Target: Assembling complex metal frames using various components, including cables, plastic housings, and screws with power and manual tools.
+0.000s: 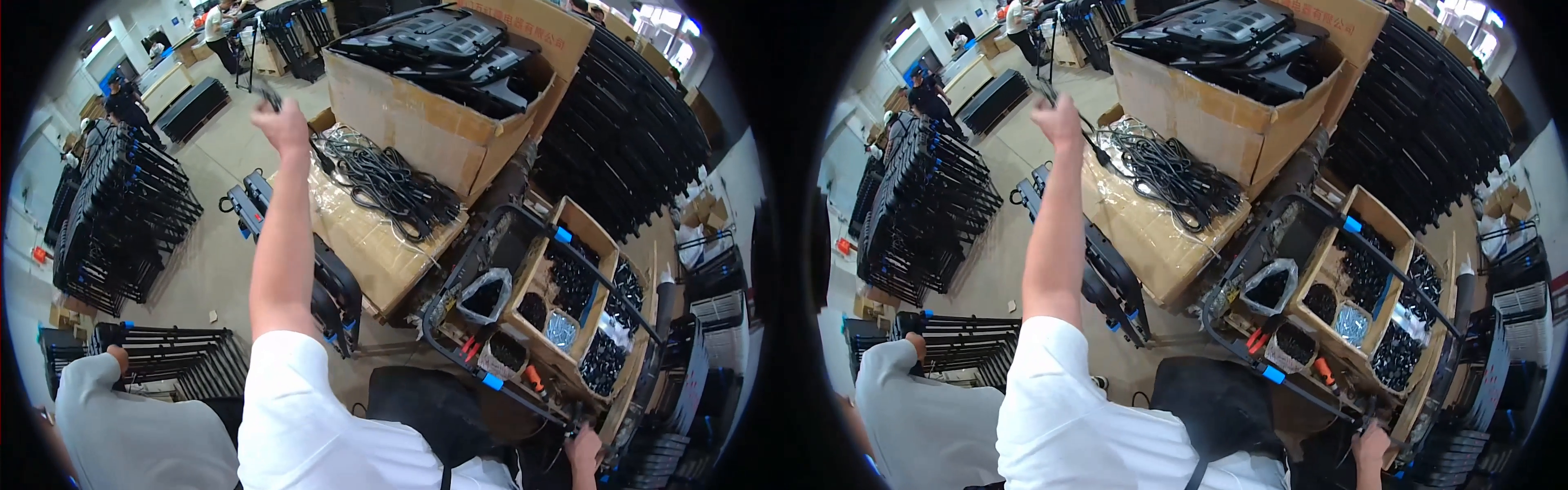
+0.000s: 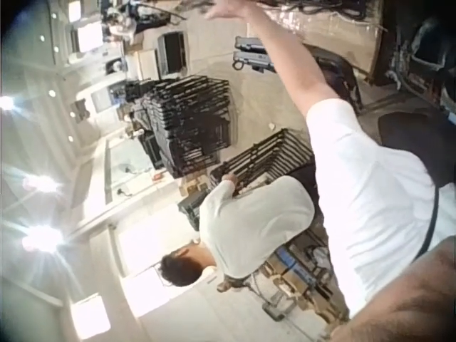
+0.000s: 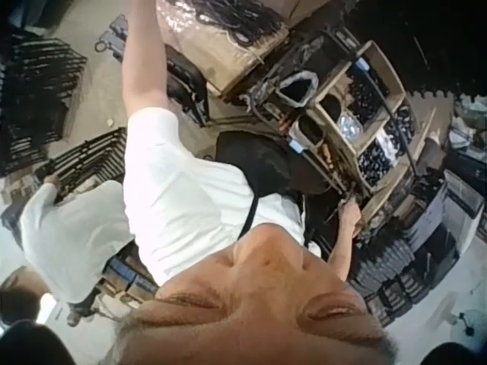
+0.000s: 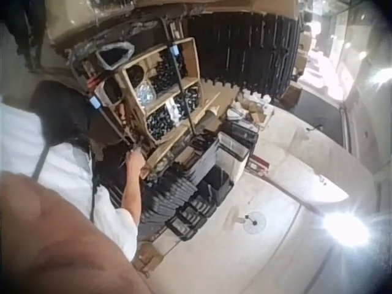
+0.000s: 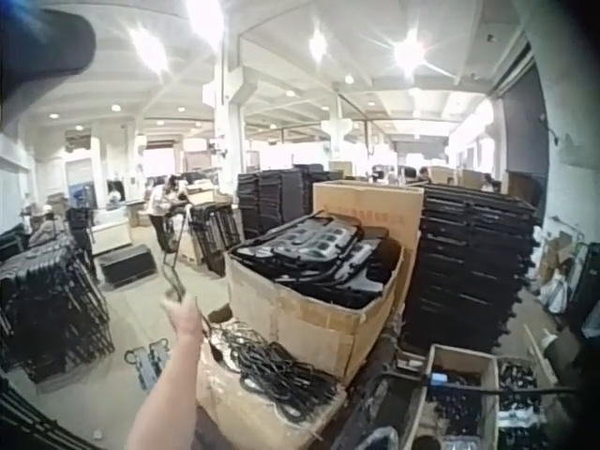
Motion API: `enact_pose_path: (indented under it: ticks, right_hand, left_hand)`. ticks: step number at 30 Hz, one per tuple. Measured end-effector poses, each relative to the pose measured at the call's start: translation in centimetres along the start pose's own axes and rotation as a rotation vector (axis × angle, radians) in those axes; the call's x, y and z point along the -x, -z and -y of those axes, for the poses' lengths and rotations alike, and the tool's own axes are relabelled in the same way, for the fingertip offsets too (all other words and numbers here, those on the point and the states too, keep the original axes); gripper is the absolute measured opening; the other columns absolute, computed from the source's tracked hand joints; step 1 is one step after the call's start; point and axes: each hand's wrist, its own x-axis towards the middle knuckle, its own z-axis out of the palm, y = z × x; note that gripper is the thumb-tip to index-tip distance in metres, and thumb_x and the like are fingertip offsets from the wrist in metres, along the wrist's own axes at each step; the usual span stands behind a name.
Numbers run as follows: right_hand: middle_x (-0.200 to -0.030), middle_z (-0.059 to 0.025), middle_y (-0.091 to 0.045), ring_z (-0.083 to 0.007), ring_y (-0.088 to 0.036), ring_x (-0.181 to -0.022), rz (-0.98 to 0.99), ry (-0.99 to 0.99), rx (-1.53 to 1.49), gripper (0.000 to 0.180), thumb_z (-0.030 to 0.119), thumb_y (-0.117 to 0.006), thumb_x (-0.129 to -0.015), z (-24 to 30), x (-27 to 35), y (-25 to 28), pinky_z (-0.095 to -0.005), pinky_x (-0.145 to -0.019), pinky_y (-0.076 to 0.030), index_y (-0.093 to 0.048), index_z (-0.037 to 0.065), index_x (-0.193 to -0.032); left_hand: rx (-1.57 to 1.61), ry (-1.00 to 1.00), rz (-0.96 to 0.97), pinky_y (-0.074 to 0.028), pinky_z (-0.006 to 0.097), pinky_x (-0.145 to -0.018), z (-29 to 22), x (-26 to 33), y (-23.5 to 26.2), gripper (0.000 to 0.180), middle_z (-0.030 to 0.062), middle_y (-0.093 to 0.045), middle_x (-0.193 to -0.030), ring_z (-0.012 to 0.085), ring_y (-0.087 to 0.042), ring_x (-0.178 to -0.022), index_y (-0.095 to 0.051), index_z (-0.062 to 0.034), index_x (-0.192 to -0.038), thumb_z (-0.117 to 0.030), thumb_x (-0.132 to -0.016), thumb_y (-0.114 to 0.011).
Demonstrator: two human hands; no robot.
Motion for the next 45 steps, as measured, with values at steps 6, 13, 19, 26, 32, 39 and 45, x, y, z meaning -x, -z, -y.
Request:
enact_pose_path:
  ticks: [6,13,19,26,32,39,45]
  right_hand:
    - [-0.097,-0.0169,-0.076,-0.0381,-0.074,-0.094,-0.227,-0.036,-0.144,0.041,0.019,-0.068,-0.086,0.0,1.9,-0.9,-0.0527,-0.081,-0.059,-0.064,0.002,-0.124]
    - [-0.090,-0.0147,-0.078,-0.0331,-0.079,-0.085,-0.406,-0.007,-0.233,0.012,0.017,-0.065,-0.090,3.2,2.5,2.7,-0.0467,-0.073,-0.063,-0.076,0.011,-0.090]
    - [-0.089,-0.0106,-0.079,-0.0272,-0.079,-0.087,-0.608,0.091,-0.258,0.017,0.017,-0.063,-0.093,3.2,3.5,2.4,-0.0423,-0.068,-0.062,-0.078,0.012,-0.093]
    - [-0.091,-0.0092,-0.079,-0.0275,-0.079,-0.087,-0.386,0.087,-0.142,0.021,0.017,-0.063,-0.089,2.6,3.0,0.5,-0.0425,-0.071,-0.062,-0.080,0.012,-0.100]
    - [-0.087,-0.0169,-0.076,-0.0355,-0.078,-0.084,-0.392,0.062,-0.244,0.018,0.017,-0.057,-0.094,4.2,3.5,1.9,-0.0484,-0.072,-0.061,-0.065,0.005,-0.105]
    - [-0.087,-0.0176,-0.076,-0.0373,-0.077,-0.083,-0.441,0.127,-0.196,0.025,0.026,-0.062,-0.099,3.9,0.5,-0.2,-0.0467,-0.072,-0.061,-0.061,0.002,-0.106]
    - [-0.086,-0.0238,-0.076,-0.0393,-0.077,-0.087,-0.406,-0.111,-0.411,0.039,0.039,-0.060,-0.102,6.5,-0.9,1.3,-0.0491,-0.078,-0.061,-0.063,0.000,-0.101]
  left_hand:
    - [0.532,0.087,0.457,-0.053,0.030,-0.062,-20.4,7.8,0.2,0.050,0.0105,-0.068,-0.085,0.0186,-0.066,-0.068,-0.042,0.0079,-0.134,0.003,-0.089,-0.063]
    - [0.504,0.614,1.061,-0.047,0.028,-0.057,-26.7,31.3,6.2,0.045,0.0054,-0.058,-0.079,0.0142,-0.056,-0.060,-0.045,-0.0001,-0.150,-0.016,-0.110,-0.056]
    - [0.477,1.238,1.517,-0.049,0.026,-0.057,-18.6,50.3,12.9,0.037,0.0025,-0.060,-0.081,0.0102,-0.057,-0.064,-0.047,-0.0030,-0.146,-0.013,-0.111,-0.053]
    - [0.148,1.239,1.618,-0.052,0.028,-0.055,-14.0,57.3,16.5,0.034,0.0032,-0.062,-0.082,0.0112,-0.060,-0.063,-0.051,-0.0050,-0.139,-0.011,-0.105,-0.052]
    - [0.123,1.212,1.651,-0.050,0.027,-0.054,-13.8,56.6,16.9,0.040,0.0018,-0.060,-0.082,0.0102,-0.059,-0.063,-0.046,-0.0040,-0.145,-0.018,-0.109,-0.055]
    - [0.164,1.213,1.603,-0.050,0.026,-0.055,-14.1,56.8,16.8,0.043,0.0021,-0.061,-0.082,0.0091,-0.059,-0.062,-0.048,0.0020,-0.145,-0.019,-0.109,-0.056]
    - [-0.003,0.681,1.757,-0.058,0.041,-0.080,-14.7,55.6,19.5,0.045,0.0168,-0.071,-0.098,0.0295,-0.071,-0.085,-0.052,0.0024,-0.143,-0.023,-0.107,-0.060]
